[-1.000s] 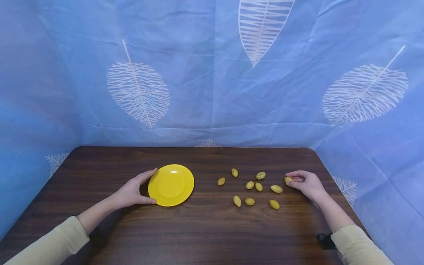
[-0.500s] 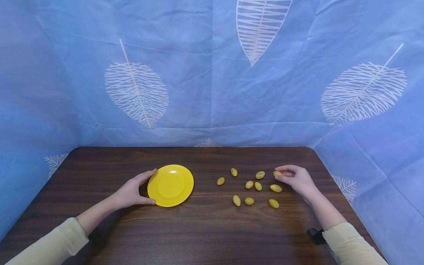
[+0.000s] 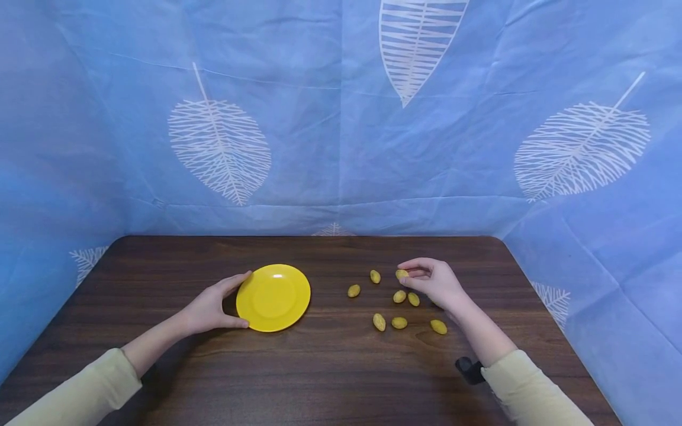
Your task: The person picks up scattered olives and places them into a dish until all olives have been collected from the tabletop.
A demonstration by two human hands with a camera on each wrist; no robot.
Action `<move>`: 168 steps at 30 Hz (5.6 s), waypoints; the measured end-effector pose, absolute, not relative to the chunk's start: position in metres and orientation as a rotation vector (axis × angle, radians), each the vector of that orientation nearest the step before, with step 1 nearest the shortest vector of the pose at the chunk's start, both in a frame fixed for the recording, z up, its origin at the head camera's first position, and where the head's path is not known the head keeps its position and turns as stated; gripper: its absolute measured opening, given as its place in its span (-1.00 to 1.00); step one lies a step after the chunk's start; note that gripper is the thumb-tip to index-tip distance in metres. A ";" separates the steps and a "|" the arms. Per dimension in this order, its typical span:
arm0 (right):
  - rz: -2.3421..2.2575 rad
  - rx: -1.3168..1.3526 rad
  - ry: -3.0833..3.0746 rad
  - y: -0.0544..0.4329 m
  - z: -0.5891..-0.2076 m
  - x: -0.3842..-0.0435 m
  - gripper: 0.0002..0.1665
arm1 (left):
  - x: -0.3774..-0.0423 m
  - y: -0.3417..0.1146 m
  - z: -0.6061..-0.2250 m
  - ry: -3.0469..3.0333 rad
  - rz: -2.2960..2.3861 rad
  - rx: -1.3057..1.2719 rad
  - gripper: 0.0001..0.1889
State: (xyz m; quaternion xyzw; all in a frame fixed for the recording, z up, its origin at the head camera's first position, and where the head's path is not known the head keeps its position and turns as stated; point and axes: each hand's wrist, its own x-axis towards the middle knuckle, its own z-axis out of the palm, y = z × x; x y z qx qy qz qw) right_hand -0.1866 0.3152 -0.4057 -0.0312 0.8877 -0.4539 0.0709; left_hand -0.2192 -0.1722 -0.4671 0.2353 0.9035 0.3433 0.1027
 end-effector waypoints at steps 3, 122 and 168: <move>-1.394 -0.118 2.627 0.298 -0.403 -0.188 -0.45 | -0.219 -0.172 -0.467 2.662 1.017 0.691 0.13; -1.318 -0.259 2.558 0.232 -0.432 -0.219 -0.64 | -0.218 -0.174 -0.471 2.661 1.014 0.707 0.14; -1.127 -0.375 2.732 0.197 -0.431 -0.225 -0.83 | -0.220 -0.172 -0.469 2.658 1.013 0.677 0.13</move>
